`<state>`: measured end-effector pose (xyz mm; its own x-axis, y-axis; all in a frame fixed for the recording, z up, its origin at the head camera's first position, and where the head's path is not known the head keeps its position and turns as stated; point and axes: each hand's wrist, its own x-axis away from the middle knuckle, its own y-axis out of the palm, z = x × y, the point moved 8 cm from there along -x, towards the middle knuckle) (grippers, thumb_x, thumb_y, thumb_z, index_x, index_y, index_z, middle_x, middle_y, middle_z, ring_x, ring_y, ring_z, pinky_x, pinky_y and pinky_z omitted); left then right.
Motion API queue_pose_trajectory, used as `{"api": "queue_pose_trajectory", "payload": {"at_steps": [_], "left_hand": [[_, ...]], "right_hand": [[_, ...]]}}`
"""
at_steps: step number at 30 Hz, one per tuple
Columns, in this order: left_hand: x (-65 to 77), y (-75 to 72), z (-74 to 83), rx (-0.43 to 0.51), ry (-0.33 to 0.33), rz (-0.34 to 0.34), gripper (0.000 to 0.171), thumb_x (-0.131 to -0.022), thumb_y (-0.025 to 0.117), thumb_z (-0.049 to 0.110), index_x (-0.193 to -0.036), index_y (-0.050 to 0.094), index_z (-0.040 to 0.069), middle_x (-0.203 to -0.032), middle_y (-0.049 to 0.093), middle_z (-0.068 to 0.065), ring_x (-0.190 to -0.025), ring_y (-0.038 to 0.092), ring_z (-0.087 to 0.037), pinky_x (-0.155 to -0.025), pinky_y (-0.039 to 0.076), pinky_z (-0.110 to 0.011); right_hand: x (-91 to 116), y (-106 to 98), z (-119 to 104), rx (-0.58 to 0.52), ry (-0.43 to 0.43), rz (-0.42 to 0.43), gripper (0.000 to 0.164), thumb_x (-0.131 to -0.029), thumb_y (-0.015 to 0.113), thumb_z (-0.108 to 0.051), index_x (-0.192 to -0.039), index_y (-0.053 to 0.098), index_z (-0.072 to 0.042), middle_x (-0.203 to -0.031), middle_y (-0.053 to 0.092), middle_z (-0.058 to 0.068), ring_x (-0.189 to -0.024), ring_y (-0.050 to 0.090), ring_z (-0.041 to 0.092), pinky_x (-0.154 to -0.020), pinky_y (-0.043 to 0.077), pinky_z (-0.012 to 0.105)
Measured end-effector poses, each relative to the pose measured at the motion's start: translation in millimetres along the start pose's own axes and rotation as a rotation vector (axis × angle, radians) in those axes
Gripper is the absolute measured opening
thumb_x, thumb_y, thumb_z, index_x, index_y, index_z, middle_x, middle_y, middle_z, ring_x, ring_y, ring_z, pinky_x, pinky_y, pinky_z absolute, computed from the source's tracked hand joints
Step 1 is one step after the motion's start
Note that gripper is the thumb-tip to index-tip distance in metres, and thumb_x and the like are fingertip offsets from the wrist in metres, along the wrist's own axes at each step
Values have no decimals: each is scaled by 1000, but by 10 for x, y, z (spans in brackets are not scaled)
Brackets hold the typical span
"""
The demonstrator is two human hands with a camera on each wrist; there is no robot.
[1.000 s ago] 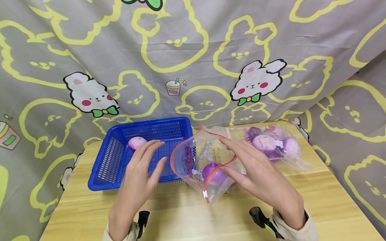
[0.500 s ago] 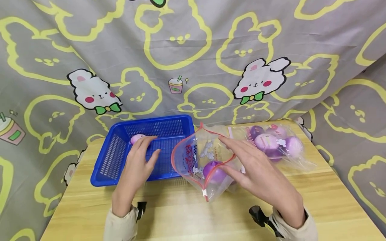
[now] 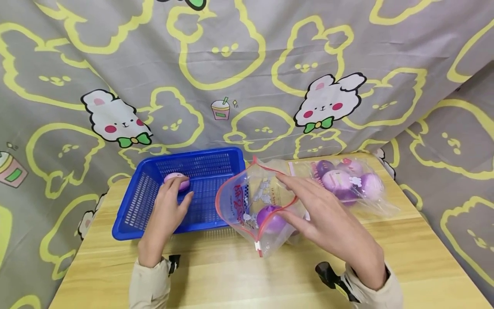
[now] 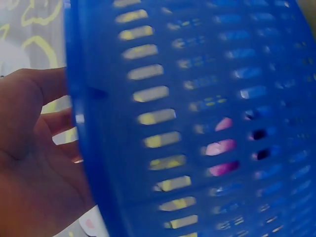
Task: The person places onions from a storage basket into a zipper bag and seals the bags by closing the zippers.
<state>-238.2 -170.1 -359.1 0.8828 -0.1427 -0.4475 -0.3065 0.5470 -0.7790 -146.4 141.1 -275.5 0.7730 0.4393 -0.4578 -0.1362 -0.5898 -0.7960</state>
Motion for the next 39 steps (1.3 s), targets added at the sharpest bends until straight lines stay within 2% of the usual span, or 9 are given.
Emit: {"api": "queue_pose_trajectory", "payload": {"at_steps": [8,12,16,22,28,30,35,39], "left_hand": [[41,39,-218,-16,7,7,35,-87,73,3,-119,61,-6,-124,57,-27,-114,51,-52,-98,38,-64],[-26,31,-310,-46,8,-12,37,-86,73,2,-119,60,-6,-124,54,-32,-110,50,-56,-95,38,-65],[-112,75,-433,-80,-40,-106,43,-86,71,5,-125,56,-7,-127,48,-38,-112,45,-61,-97,36,-68],[-176,211,-646,-154,-157,-322,55,-91,67,13,-137,45,-9,-136,35,-43,-123,33,-66,-97,32,-75],[-174,383,-729,-183,-224,-542,62,-95,63,19,-144,38,-9,-146,20,-43,-128,22,-69,-97,28,-79],[-183,408,-748,-199,-242,-559,63,-95,63,20,-144,36,-8,-149,16,-42,-131,17,-69,-98,26,-80],[-259,431,-758,-254,-233,-528,65,-93,64,19,-146,35,-6,-152,16,-39,-136,10,-65,-99,24,-80],[-257,477,-765,-254,-216,-590,69,-93,65,18,-148,31,-6,-150,19,-39,-134,14,-66,-98,26,-80]], "right_hand": [[10,24,1,-8,19,-29,67,-93,70,-31,-152,41,-17,-148,50,0,-133,49,23,-109,39,46],[15,-3,-2,-8,22,-7,67,-92,72,-31,-150,43,-14,-146,53,2,-132,50,23,-108,41,45],[22,-33,1,-8,30,10,67,-92,72,-31,-150,44,-14,-145,53,2,-132,50,22,-108,41,45],[37,-30,14,-11,43,-6,66,-93,71,-31,-151,42,-15,-146,52,3,-133,49,22,-108,41,46],[41,-48,24,5,31,-7,66,-95,68,-35,-151,43,-14,-148,50,-1,-134,49,21,-108,41,45],[45,-50,29,13,31,-14,65,-95,67,-37,-151,42,-15,-149,48,-2,-134,48,22,-109,41,45],[58,-64,37,17,32,-19,65,-96,66,-37,-151,42,-15,-150,48,-3,-134,49,22,-109,40,45],[61,-69,34,10,29,-21,64,-96,66,-37,-151,43,-13,-149,49,-3,-133,49,22,-109,40,46]]}}
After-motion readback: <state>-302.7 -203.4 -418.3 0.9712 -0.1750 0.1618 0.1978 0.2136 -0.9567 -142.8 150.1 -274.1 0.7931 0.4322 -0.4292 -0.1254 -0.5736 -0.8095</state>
